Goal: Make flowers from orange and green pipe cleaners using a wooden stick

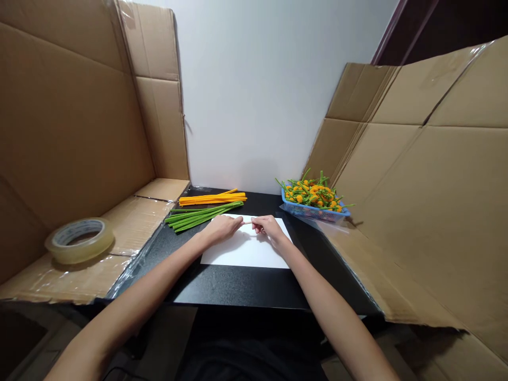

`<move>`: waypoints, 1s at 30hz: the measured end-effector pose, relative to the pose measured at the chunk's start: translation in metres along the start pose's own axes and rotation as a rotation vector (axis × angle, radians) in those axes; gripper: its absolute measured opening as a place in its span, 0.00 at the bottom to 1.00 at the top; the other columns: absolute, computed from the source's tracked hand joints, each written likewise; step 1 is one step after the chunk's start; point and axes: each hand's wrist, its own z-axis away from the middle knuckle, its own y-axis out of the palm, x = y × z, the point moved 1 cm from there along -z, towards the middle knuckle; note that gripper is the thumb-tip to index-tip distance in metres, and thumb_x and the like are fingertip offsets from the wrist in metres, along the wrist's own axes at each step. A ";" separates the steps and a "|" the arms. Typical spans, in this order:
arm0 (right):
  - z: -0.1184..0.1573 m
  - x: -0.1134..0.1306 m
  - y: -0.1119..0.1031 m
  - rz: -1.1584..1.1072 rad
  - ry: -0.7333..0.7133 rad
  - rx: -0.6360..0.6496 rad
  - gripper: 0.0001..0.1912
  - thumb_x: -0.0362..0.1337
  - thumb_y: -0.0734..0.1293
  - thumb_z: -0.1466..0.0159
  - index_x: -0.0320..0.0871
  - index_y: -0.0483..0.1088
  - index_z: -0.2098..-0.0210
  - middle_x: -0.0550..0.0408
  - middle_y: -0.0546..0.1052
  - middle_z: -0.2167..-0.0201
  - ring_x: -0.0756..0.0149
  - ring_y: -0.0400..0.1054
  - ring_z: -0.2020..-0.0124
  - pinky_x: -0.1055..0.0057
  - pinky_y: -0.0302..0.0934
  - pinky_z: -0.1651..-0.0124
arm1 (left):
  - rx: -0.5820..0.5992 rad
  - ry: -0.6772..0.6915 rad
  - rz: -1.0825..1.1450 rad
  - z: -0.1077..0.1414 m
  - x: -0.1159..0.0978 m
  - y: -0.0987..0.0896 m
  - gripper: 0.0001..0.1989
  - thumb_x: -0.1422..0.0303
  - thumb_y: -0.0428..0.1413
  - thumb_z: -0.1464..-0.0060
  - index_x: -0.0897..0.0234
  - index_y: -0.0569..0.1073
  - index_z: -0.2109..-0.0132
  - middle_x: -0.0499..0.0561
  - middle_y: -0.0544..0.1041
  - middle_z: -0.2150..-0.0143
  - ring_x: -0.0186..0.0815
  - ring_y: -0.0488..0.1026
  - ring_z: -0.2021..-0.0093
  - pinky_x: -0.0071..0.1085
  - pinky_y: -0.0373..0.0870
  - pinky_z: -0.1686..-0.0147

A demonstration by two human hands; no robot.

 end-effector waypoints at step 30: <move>-0.014 -0.037 -0.083 0.168 0.084 -0.503 0.16 0.47 0.69 0.45 0.40 0.72 0.78 0.55 0.69 0.84 0.72 0.58 0.83 0.73 0.49 0.81 | -0.024 -0.009 0.096 0.006 0.017 0.013 0.16 0.59 0.43 0.31 0.62 0.72 0.52 0.55 0.80 0.58 0.42 0.78 0.60 0.30 0.64 0.66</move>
